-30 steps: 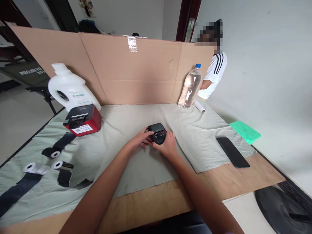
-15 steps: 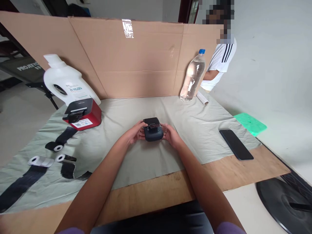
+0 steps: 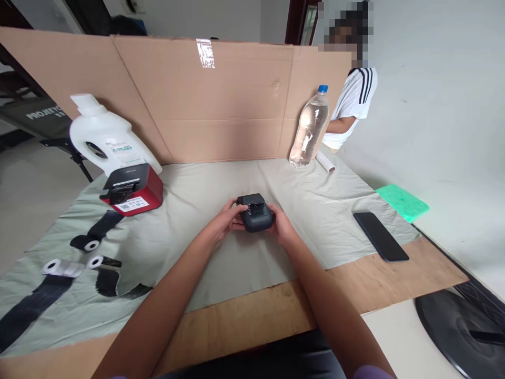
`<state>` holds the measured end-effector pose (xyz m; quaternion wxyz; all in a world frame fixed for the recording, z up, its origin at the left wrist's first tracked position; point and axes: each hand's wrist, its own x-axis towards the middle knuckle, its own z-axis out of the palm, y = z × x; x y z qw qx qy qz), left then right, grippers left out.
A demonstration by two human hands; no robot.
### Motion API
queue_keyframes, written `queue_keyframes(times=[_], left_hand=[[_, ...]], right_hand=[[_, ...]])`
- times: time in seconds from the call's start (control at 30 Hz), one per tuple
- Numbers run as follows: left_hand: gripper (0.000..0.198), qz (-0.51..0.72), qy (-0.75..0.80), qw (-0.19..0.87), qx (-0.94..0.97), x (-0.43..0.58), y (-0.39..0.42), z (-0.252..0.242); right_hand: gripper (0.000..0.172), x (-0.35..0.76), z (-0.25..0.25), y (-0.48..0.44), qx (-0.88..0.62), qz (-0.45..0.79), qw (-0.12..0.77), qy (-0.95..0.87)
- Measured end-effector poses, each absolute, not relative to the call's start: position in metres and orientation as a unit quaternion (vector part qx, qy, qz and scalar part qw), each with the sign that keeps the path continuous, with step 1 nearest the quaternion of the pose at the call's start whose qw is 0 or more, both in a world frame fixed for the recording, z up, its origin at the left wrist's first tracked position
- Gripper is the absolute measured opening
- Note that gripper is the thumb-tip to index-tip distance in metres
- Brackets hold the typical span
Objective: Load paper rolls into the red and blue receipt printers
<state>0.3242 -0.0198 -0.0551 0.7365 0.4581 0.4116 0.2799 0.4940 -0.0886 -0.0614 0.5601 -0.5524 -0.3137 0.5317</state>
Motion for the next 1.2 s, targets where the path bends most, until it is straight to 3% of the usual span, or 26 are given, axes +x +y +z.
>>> queue_keyframes(times=[0.1, 0.3, 0.4, 0.5, 0.67, 1.0, 1.2], left_hand=[[0.073, 0.334, 0.403, 0.724, 0.450, 0.329, -0.024, -0.056], [0.089, 0.383, 0.396, 0.681, 0.482, 0.341, -0.034, -0.064], [0.099, 0.376, 0.388, 0.667, 0.513, 0.349, -0.041, -0.080], [0.089, 0.370, 0.372, 0.576, 0.627, 0.355, -0.052, -0.097], [0.078, 0.296, 0.345, 0.484, 0.748, 0.355, -0.062, -0.102], [0.072, 0.283, 0.350, 0.497, 0.742, 0.353, -0.059, -0.100], [0.077, 0.271, 0.344, 0.492, 0.752, 0.353, -0.057, -0.098]], right_hand=[[0.036, 0.488, -0.059, -0.092, -0.598, 0.398, 0.557, -0.418], [0.049, 0.480, -0.059, -0.094, -0.631, 0.185, 0.456, -0.600], [0.039, 0.502, -0.058, -0.085, -0.657, 0.159, 0.457, -0.578], [0.040, 0.550, -0.056, -0.066, -0.721, 0.123, 0.447, -0.515], [0.069, 0.639, -0.062, -0.026, -0.872, -0.005, 0.347, -0.346], [0.090, 0.705, -0.078, -0.001, -0.911, -0.024, 0.287, -0.294], [0.124, 0.704, -0.082, -0.003, -0.900, -0.010, 0.316, -0.301]])
